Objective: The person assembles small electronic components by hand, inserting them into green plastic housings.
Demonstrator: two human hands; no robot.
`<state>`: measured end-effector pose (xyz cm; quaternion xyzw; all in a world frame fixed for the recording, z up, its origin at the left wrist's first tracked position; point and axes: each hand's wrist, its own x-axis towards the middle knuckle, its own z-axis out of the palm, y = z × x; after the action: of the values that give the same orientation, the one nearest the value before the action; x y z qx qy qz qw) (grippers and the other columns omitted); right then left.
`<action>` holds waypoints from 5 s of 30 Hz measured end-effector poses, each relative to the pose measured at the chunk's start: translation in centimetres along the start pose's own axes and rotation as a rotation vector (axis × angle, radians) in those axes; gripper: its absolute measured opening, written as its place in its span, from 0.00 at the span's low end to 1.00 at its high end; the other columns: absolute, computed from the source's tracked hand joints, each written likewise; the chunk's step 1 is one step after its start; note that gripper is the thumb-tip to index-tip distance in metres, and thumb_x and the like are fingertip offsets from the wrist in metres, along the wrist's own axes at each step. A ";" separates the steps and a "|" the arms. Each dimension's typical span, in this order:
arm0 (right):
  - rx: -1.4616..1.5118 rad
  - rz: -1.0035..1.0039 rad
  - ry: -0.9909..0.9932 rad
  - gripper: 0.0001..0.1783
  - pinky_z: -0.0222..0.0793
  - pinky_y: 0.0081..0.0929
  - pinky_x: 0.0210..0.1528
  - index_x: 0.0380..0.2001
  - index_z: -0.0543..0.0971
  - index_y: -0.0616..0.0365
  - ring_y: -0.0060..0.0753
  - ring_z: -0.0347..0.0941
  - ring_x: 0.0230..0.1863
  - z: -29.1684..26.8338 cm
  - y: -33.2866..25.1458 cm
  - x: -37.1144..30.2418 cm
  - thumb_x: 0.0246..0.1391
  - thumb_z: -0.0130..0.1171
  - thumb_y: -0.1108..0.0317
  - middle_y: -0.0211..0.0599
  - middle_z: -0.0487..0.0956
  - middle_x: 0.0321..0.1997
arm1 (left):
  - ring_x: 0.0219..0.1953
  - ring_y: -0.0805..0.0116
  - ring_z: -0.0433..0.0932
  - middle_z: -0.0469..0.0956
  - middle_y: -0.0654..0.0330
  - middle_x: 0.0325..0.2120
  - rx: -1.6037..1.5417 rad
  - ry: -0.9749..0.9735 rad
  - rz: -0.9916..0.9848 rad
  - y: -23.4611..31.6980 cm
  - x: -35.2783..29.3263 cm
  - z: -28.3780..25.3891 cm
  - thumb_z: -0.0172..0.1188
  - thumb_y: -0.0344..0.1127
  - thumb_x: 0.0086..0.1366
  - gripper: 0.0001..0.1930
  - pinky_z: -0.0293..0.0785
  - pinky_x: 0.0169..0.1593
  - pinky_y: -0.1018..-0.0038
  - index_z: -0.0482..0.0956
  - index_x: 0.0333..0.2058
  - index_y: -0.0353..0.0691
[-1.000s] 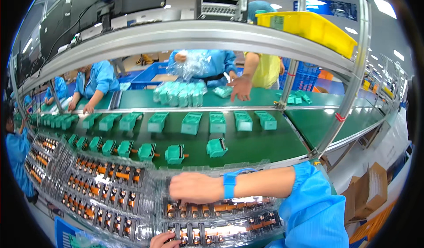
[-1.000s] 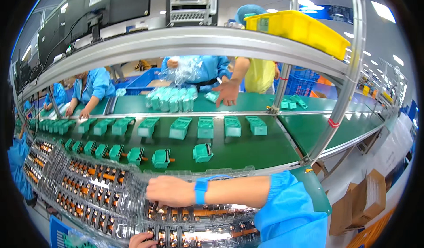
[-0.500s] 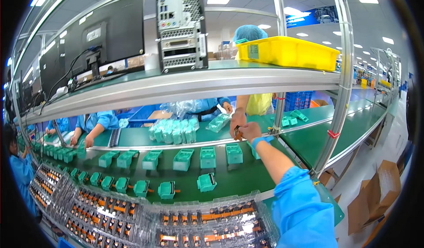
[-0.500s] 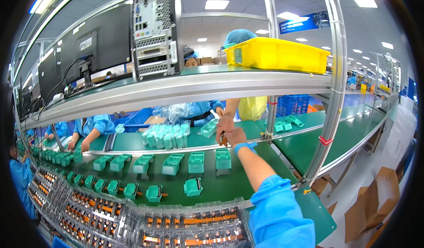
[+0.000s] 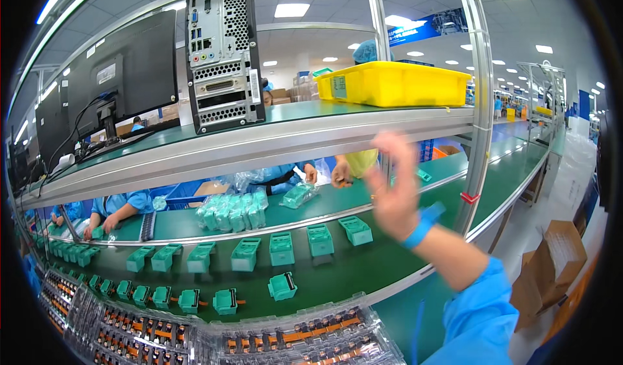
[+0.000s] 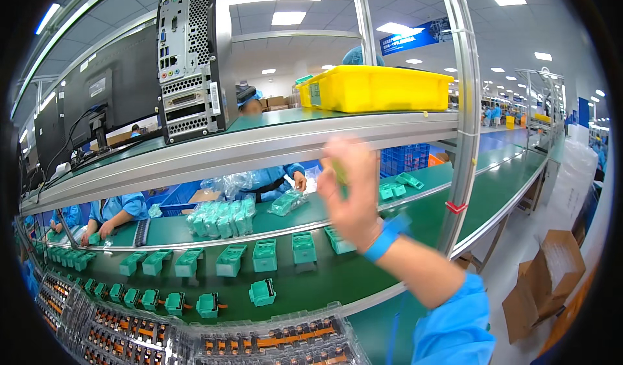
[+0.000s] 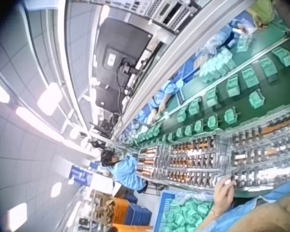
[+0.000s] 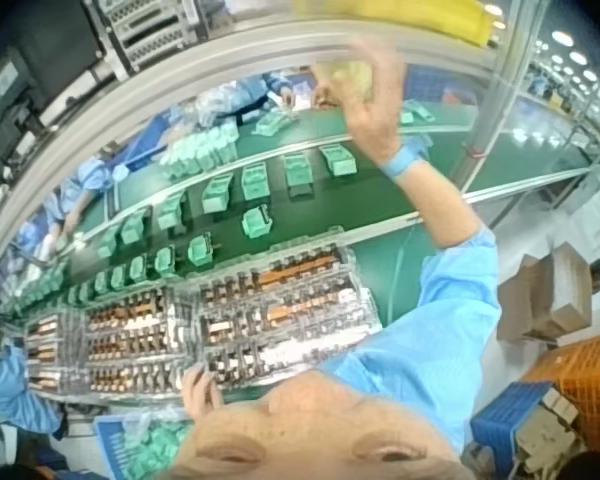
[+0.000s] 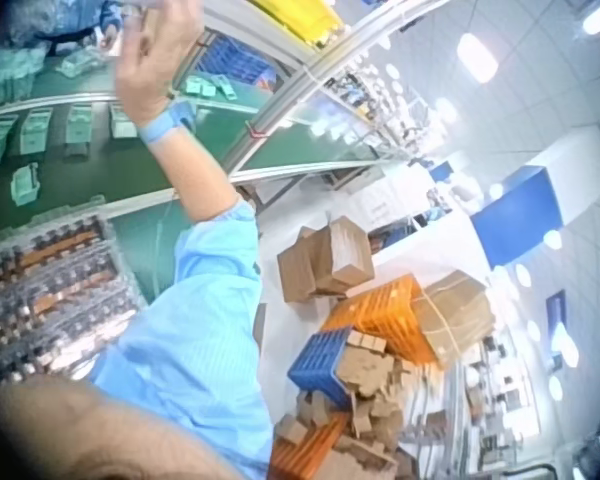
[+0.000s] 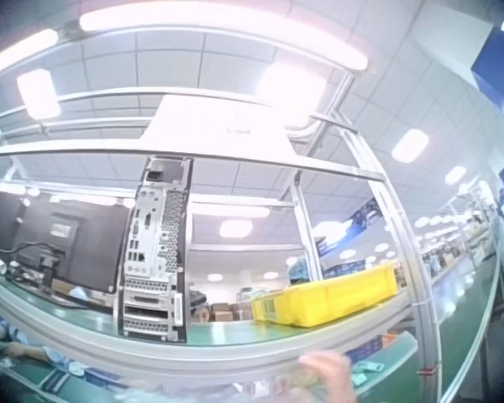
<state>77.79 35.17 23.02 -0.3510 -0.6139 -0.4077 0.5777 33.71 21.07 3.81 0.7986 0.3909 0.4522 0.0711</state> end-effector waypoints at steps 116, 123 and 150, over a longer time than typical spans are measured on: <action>1.575 0.997 -1.152 0.08 0.61 0.27 0.50 0.34 0.75 0.63 0.25 0.68 0.44 4.0 -19.1 -18.9 0.49 0.58 0.73 0.34 0.75 0.39 | 0.46 0.68 0.71 0.69 0.52 0.48 -0.777 -0.123 -1.042 2.7 5.2 4.6 0.51 0.26 0.64 0.18 0.72 0.47 0.71 0.66 0.53 0.32; 1.604 1.051 -1.035 0.15 0.72 0.26 0.40 0.38 0.78 0.67 0.28 0.74 0.40 3.3 -19.7 -18.7 0.50 0.62 0.68 0.43 0.77 0.48 | 0.33 0.77 0.72 0.75 0.61 0.35 -0.709 -0.287 -0.850 2.3 4.2 4.6 0.55 0.22 0.59 0.13 0.67 0.35 0.82 0.71 0.44 0.32; 1.073 0.970 -0.664 0.12 0.70 0.20 0.33 0.36 0.76 0.64 0.21 0.72 0.31 0.7 -19.2 -16.1 0.49 0.63 0.72 0.34 0.75 0.32 | 0.44 0.71 0.73 0.73 0.57 0.40 -1.180 0.200 -0.712 -2.4 2.2 7.5 0.53 0.14 0.56 0.17 0.70 0.48 0.75 0.65 0.42 0.35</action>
<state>61.52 28.40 5.22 -0.3562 -0.6452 0.3665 0.5679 38.81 26.00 -0.20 0.4043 0.3226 0.6094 0.6009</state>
